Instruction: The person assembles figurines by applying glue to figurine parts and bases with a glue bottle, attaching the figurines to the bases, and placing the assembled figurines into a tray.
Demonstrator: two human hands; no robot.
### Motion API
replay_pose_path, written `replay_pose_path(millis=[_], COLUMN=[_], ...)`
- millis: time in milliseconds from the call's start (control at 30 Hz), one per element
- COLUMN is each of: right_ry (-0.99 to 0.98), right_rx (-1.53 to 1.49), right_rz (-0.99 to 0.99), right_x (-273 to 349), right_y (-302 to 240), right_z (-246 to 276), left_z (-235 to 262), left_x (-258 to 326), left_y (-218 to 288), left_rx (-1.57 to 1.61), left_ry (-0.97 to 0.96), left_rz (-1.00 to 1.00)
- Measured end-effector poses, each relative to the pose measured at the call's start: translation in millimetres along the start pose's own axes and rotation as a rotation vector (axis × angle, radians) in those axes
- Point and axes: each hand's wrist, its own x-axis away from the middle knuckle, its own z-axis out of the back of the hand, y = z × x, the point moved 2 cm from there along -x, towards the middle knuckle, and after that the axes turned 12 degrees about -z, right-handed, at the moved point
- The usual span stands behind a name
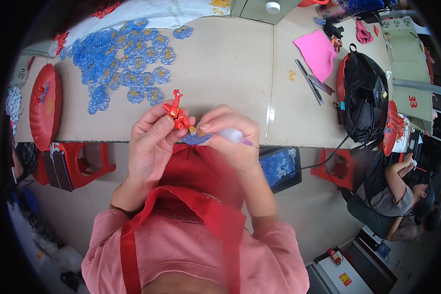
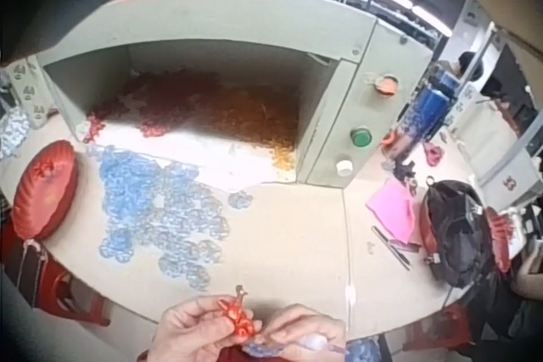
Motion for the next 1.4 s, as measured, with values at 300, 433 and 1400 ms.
replay_pose_path(millis=[300,433,1400], right_ry=[0.068,0.046,0.124], right_rx=[0.133,0.144,0.46], right_rz=[0.018,0.068,0.236], right_x=[1,0,2], right_y=[-4,0,-11], right_z=[-4,0,-5], left_z=[0,0,-2], left_x=[0,-1,3], left_y=[1,0,0], left_rx=[-0.025,-0.034,-0.084], left_ry=[-0.006,-0.012,-0.016], left_rz=[-0.005,0.005,-0.046])
